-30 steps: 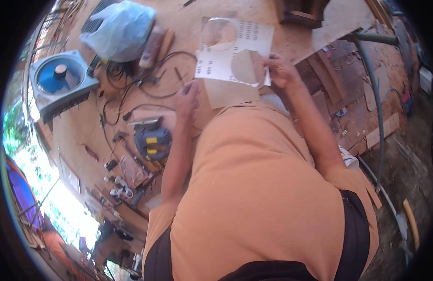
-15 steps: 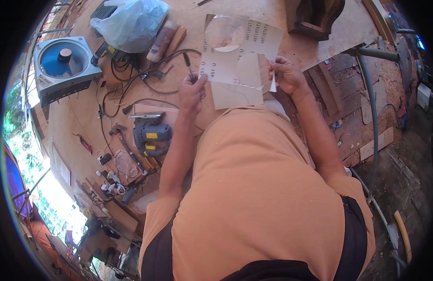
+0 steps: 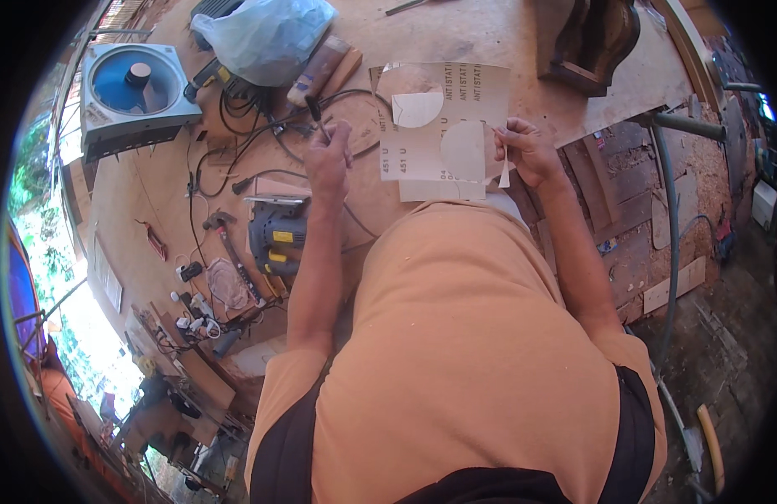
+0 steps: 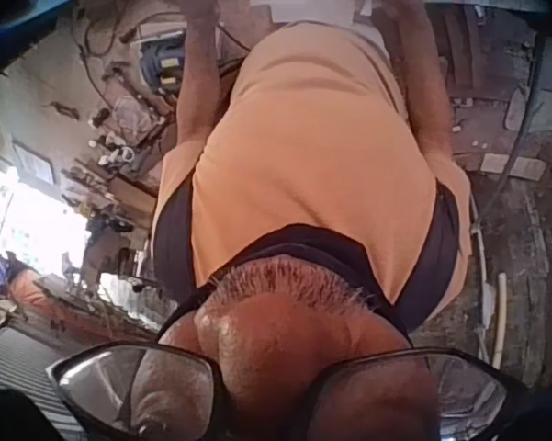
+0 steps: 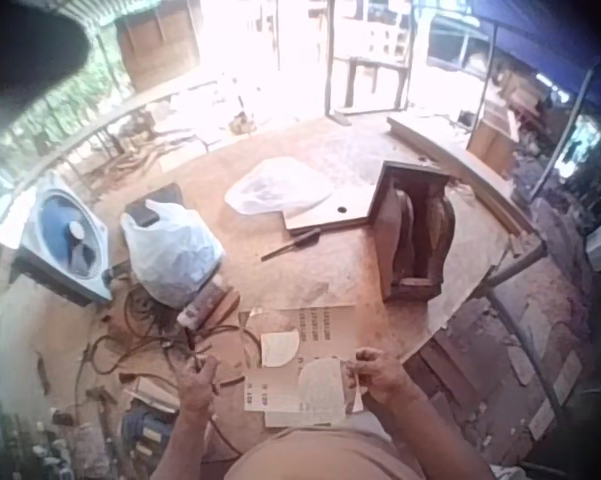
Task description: The person untangles the power cord of a jigsaw on a workbench. Then, the person marks and tears a piece of sandpaper and sands a wooden structure by hand.
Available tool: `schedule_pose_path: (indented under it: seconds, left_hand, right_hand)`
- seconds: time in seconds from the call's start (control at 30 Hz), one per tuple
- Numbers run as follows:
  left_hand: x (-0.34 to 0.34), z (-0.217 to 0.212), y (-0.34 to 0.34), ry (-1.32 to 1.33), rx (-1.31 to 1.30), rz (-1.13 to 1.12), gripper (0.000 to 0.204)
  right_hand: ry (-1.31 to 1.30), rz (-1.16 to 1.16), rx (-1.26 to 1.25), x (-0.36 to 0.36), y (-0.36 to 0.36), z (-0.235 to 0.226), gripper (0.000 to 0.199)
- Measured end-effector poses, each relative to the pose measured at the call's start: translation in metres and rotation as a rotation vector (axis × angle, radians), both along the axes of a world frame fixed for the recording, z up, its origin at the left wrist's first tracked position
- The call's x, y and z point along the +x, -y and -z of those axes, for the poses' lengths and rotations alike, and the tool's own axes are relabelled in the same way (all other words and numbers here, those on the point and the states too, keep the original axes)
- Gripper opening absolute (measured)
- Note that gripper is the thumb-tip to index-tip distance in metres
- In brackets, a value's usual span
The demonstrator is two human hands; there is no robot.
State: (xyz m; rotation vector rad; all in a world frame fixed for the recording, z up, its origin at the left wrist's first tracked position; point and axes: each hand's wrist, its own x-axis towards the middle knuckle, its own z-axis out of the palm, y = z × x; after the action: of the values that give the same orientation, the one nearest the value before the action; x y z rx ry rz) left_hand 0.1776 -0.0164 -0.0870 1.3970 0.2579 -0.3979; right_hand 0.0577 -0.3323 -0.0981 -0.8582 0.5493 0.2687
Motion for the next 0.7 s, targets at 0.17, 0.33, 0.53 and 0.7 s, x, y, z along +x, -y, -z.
schedule_pose_path:
  seconds: [0.17, 0.33, 0.53, 0.7]
  left_hand:
    - [0.011, -0.029, 0.017, 0.177, 0.030, -0.033, 0.022]
    - [0.012, -0.063, 0.044, 0.389, 0.143, 0.165, 0.026]
    - [0.010, -0.070, 0.082, 0.423, 0.448, 0.550, 0.036]
    - [0.010, -0.057, 0.087, 0.513, 0.510, 0.572, 0.016]
  right_hand:
    - [-0.062, 0.013, -0.072, 0.000, -0.009, -0.004, 0.009]
    - [-0.054, -0.054, -0.119, 0.000, -0.018, -0.009, 0.008]
    - [0.004, -0.199, -0.153, 0.002, -0.034, -0.013, 0.007]
    - [0.055, -0.231, -0.199, 0.000, -0.033, -0.019, 0.009]
